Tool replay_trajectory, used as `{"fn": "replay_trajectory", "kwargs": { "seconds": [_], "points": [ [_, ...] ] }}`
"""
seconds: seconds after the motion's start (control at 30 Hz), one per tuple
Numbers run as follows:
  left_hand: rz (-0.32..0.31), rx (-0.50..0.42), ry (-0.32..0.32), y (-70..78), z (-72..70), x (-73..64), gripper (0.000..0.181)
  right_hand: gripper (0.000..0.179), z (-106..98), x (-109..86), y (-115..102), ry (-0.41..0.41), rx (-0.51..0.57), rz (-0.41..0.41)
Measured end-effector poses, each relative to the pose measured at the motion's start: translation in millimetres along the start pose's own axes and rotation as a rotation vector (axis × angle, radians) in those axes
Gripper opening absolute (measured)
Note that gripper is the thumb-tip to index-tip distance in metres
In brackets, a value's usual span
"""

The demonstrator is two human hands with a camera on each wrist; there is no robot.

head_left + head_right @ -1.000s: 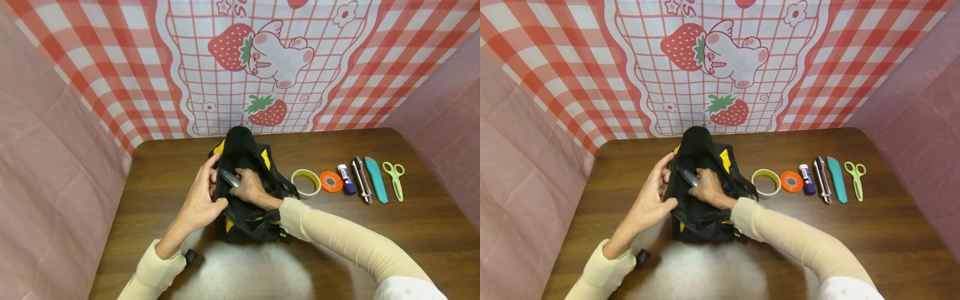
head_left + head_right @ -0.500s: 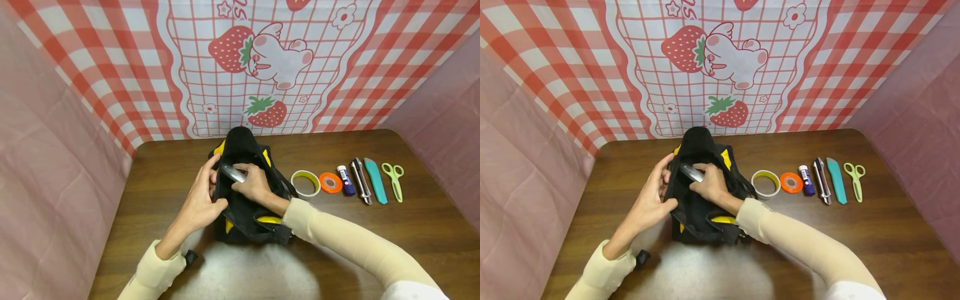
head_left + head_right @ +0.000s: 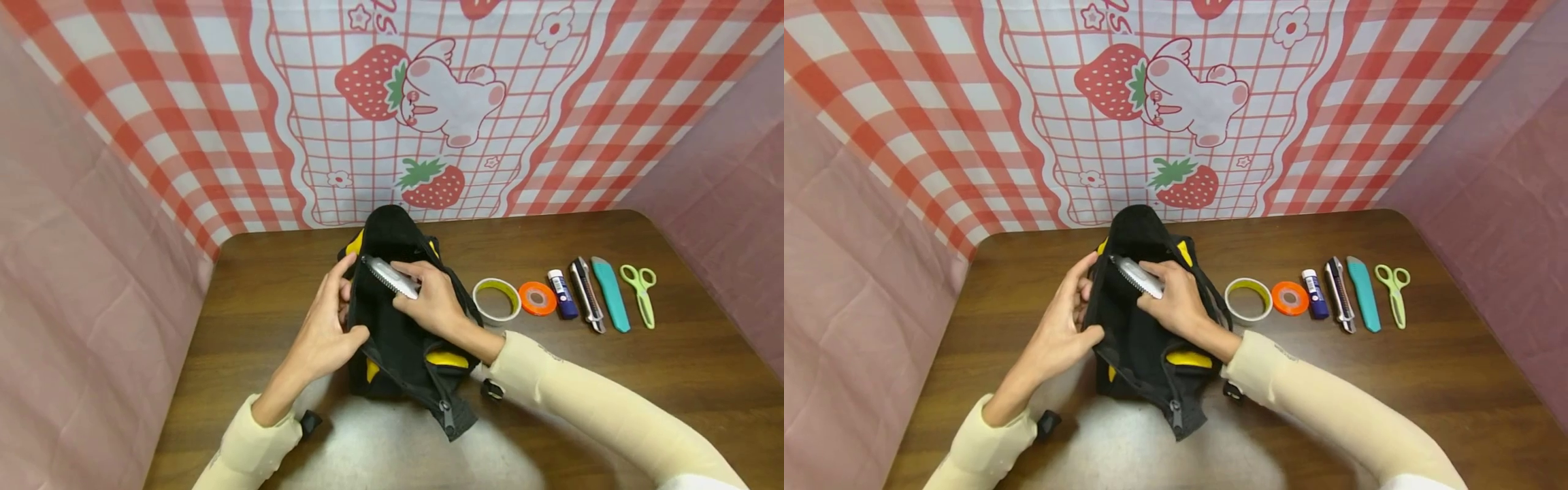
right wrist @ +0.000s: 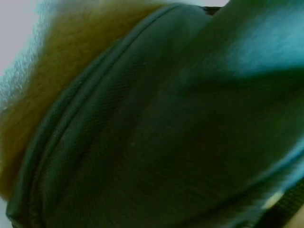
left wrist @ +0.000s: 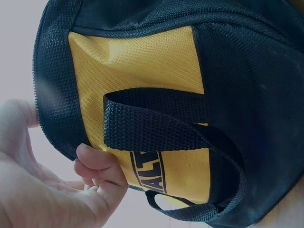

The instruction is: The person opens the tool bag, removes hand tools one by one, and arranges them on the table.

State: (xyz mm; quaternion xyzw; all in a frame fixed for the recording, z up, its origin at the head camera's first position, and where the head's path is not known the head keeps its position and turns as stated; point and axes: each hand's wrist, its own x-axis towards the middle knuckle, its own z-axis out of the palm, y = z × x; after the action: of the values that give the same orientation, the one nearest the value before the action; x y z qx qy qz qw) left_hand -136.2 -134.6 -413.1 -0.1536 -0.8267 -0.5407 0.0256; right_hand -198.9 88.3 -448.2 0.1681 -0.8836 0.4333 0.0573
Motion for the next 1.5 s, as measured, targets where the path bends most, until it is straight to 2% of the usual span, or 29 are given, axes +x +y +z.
{"fn": "replay_trajectory", "kwargs": {
  "seconds": [0.27,0.57,0.87,1.13,1.5],
  "points": [
    [0.002,0.008,0.001,0.1,0.1,-0.1,0.102,0.061,-17.8,-16.9,-10.5,0.032,0.022,-0.042],
    [-0.01,0.008,0.013,0.1,0.6,-0.2,0.102,0.063,-42.4,-36.0,-23.2,0.158,0.099,-0.116],
    [-0.003,0.01,0.003,-1.1,1.0,-0.1,0.101,0.063,-74.8,-50.8,-9.4,0.328,0.193,-0.153],
    [0.005,0.017,0.003,-1.3,0.7,0.3,0.101,0.062,-108.4,-59.0,17.0,0.53,0.2,-0.048],
    [0.003,0.006,-0.001,-1.5,-0.3,0.4,0.101,0.055,-169.3,-73.4,84.4,0.797,0.061,0.182]
  ]
}}
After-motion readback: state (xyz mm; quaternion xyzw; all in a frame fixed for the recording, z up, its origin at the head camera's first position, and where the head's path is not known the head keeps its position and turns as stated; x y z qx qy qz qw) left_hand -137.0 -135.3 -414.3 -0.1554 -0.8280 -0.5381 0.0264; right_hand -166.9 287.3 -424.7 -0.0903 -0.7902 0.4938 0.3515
